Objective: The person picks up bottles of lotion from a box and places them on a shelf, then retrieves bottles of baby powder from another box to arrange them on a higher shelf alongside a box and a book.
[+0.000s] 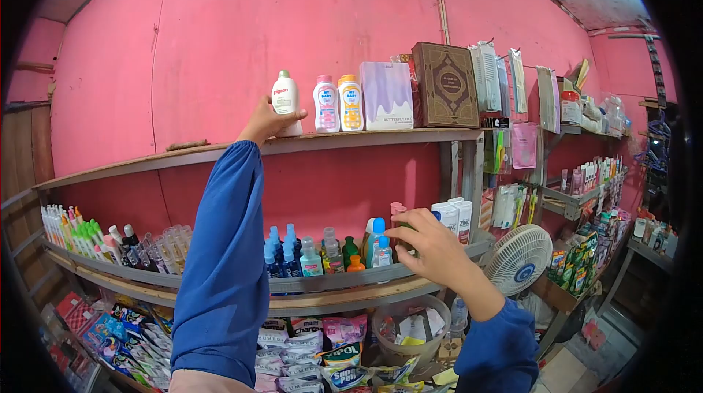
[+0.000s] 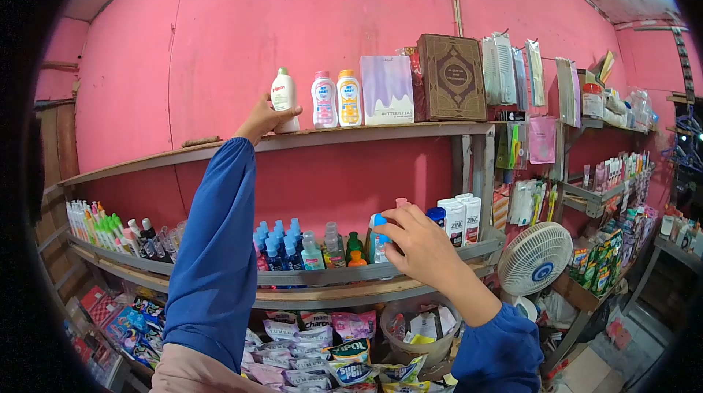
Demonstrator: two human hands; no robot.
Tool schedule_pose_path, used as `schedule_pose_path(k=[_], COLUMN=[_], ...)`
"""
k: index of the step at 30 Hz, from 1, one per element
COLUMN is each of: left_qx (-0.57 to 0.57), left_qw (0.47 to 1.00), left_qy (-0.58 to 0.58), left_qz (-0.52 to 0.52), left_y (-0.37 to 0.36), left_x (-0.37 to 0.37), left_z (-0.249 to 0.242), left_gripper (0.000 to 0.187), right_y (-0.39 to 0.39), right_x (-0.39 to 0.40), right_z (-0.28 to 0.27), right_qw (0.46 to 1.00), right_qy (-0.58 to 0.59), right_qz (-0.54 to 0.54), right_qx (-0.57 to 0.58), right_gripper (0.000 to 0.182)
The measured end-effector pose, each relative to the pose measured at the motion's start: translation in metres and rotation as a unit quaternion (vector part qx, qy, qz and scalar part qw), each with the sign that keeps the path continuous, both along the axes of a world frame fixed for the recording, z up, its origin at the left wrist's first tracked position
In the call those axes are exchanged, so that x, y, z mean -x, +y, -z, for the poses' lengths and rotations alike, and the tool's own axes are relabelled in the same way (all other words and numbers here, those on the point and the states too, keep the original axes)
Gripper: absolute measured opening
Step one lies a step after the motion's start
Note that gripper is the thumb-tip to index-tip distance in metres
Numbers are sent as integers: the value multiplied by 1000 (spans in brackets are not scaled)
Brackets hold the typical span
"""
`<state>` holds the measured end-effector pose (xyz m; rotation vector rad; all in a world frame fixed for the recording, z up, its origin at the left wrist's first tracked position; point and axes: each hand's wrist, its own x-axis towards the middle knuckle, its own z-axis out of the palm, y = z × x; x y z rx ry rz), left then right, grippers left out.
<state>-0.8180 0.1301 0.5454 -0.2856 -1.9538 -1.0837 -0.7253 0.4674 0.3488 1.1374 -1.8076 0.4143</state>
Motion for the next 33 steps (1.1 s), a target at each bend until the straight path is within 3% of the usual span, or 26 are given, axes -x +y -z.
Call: schedule_pose_path(k=[3, 6, 9, 33], left_qx=[11, 23, 39, 26], left_qw=[1000, 998, 996, 998], left_qy=[-1, 53, 24, 23], left_qz=[25, -17, -78, -51], left_y=[0, -2, 5, 5], left_x=[-9, 5, 1, 25], left_z=[-1, 4, 4, 6], left_gripper=[96, 91, 87, 86], right_y=[0, 1, 1, -4], right_x=[0, 0, 0, 11], right_z=[1, 2, 3, 39], right_qw=[1000, 1000, 1000, 994], right_qy=[6, -14, -7, -100], right_qz=[-9, -6, -23, 3], right_qx=[-6, -17, -17, -46], right_gripper=[28, 28, 28, 30])
